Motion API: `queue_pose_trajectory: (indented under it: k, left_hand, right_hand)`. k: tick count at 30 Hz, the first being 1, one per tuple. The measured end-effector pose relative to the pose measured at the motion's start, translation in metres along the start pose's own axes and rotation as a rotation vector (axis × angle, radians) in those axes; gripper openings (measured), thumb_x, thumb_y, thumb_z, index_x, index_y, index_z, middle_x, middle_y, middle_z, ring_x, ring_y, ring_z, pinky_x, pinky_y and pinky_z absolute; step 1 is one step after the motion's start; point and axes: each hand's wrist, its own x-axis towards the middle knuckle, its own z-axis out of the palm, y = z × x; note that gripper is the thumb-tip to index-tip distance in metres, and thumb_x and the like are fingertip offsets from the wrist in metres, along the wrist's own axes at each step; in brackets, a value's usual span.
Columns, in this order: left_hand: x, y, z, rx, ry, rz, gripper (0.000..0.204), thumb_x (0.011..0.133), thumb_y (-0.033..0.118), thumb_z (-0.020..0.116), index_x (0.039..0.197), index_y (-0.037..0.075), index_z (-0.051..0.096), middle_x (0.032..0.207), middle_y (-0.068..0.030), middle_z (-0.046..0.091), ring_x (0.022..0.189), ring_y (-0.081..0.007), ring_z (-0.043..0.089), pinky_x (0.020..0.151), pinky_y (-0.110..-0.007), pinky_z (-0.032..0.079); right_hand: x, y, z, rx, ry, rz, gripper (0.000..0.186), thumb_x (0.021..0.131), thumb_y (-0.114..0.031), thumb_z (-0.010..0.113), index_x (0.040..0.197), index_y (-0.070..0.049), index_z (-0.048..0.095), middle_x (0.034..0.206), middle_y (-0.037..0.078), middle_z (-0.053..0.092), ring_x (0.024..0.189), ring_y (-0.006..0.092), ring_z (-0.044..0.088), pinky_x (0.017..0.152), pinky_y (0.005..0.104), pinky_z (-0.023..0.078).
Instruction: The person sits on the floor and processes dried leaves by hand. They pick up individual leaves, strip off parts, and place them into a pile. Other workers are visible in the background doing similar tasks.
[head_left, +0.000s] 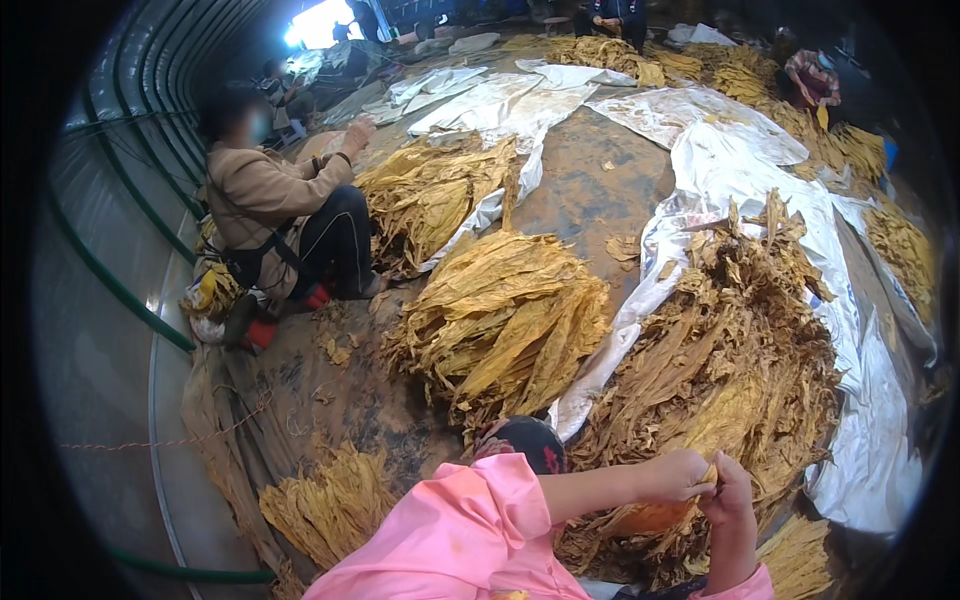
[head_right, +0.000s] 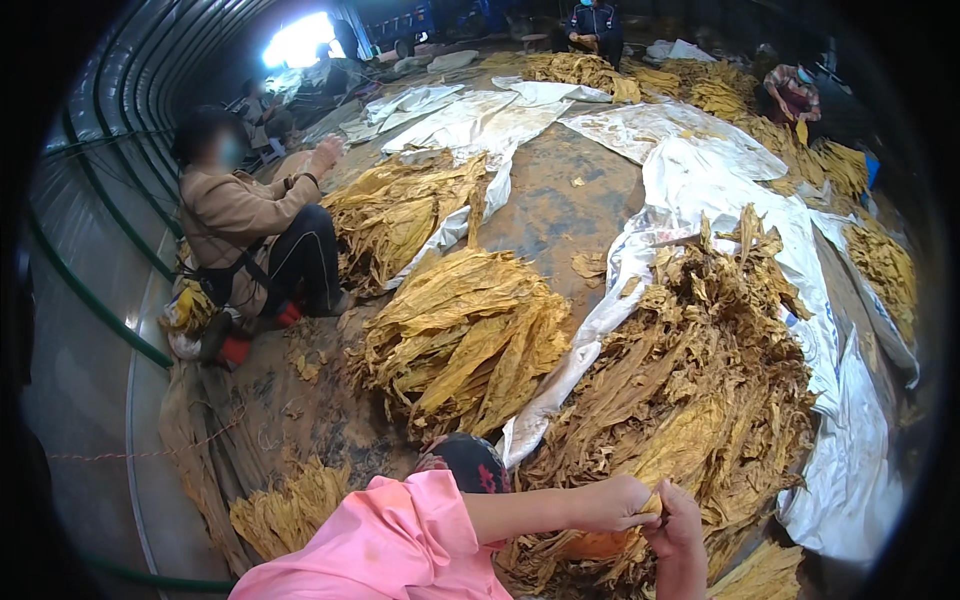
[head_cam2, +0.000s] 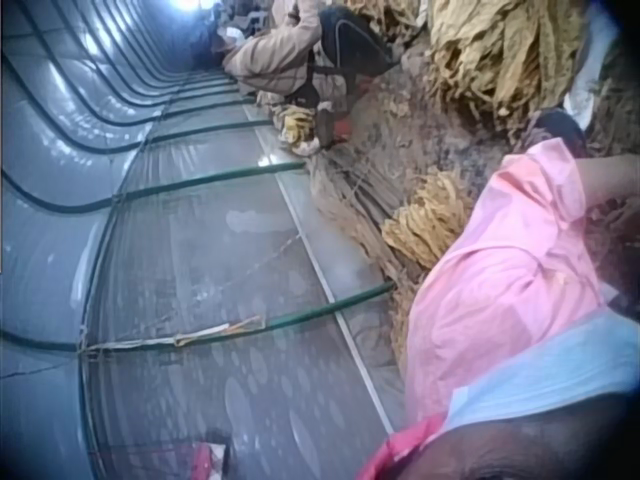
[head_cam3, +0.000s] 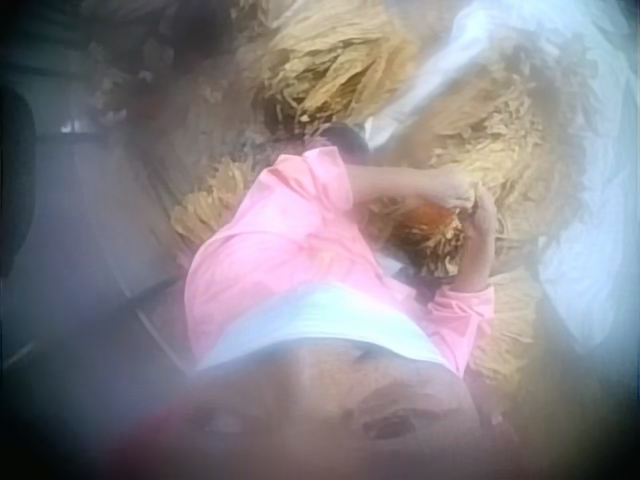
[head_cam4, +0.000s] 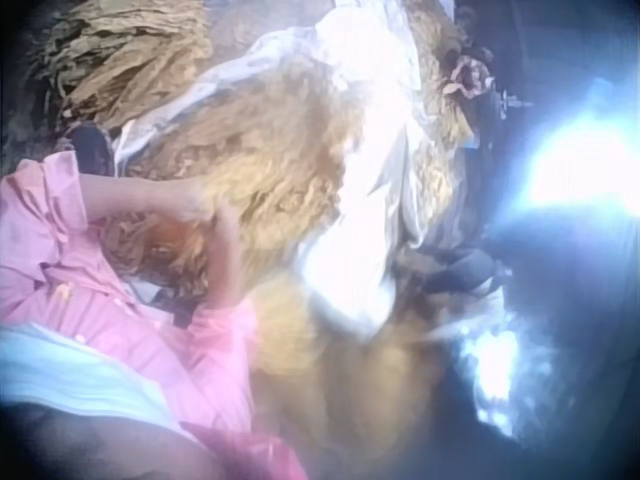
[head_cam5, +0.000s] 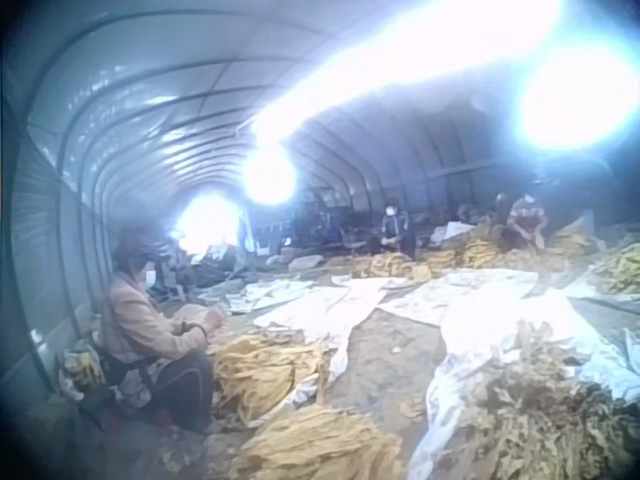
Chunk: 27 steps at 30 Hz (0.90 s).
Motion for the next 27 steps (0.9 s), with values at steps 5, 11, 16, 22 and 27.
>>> queue_pose_trajectory:
  k: [5, 11, 16, 22, 27]
  left_hand:
    - [0.002, 0.008, -0.007, -0.031, -0.152, 0.141, 0.02, 0.083, 0.021, 0.051, 0.075, 0.002, 0.049, 0.067, -0.0179, 0.05, 0.064, -0.0359, 0.05, 0.057, -0.039, 0.041]
    - [0.014, 0.015, -0.016, -0.237, -0.143, -0.171, 0.017, 0.083, 0.018, 0.052, 0.087, 0.002, 0.058, 0.077, -0.0112, 0.059, 0.069, -0.0185, 0.057, 0.063, -0.028, 0.044]
    - [0.009, -0.001, -0.033, -0.659, 0.341, -0.475, 0.019, 0.084, 0.017, 0.056, 0.094, 0.002, 0.057, 0.08, -0.0014, 0.058, 0.074, -0.0101, 0.054, 0.067, -0.023, 0.045]
    - [0.026, -0.008, -0.057, -1.077, 0.686, -0.458, 0.02, 0.085, 0.017, 0.054, 0.097, 0.001, 0.052, 0.087, -0.0061, 0.058, 0.08, -0.0173, 0.057, 0.071, -0.03, 0.049]
    - [0.027, -0.036, -0.075, -1.208, 0.752, -0.335, 0.021, 0.089, 0.02, 0.048, 0.094, 0.0, 0.051, 0.086, -0.0121, 0.059, 0.077, -0.0226, 0.06, 0.069, -0.036, 0.05]
  right_hand:
    - [0.02, 0.012, -0.016, 0.123, -0.132, -0.023, 0.019, 0.086, -0.02, 0.046, 0.072, -0.009, 0.05, 0.061, 0.002, 0.051, 0.049, 0.0121, 0.046, 0.043, 0.028, 0.038]
    - [0.023, 0.041, -0.016, -0.437, -0.015, -0.257, 0.021, 0.087, -0.02, 0.042, 0.077, -0.005, 0.055, 0.073, 0.005, 0.056, 0.066, 0.0119, 0.053, 0.056, 0.0252, 0.043]
    - [0.027, -0.047, -0.016, 0.035, 0.069, -0.33, 0.041, 0.085, -0.023, 0.053, 0.117, -0.002, 0.04, 0.109, 0.014, 0.049, 0.1, 0.0203, 0.049, 0.078, 0.0308, 0.045]
    - [0.015, -0.016, -0.022, -0.554, -0.295, -0.165, 0.058, 0.084, -0.027, 0.055, 0.128, 0.001, 0.029, 0.117, 0.014, 0.047, 0.109, 0.022, 0.046, 0.091, 0.0317, 0.039]
    - [0.014, 0.006, -0.021, -0.606, -0.593, 0.032, 0.046, 0.081, -0.021, 0.059, 0.119, 0.0, 0.044, 0.103, 0.005, 0.056, 0.092, 0.0114, 0.051, 0.081, 0.0257, 0.041]
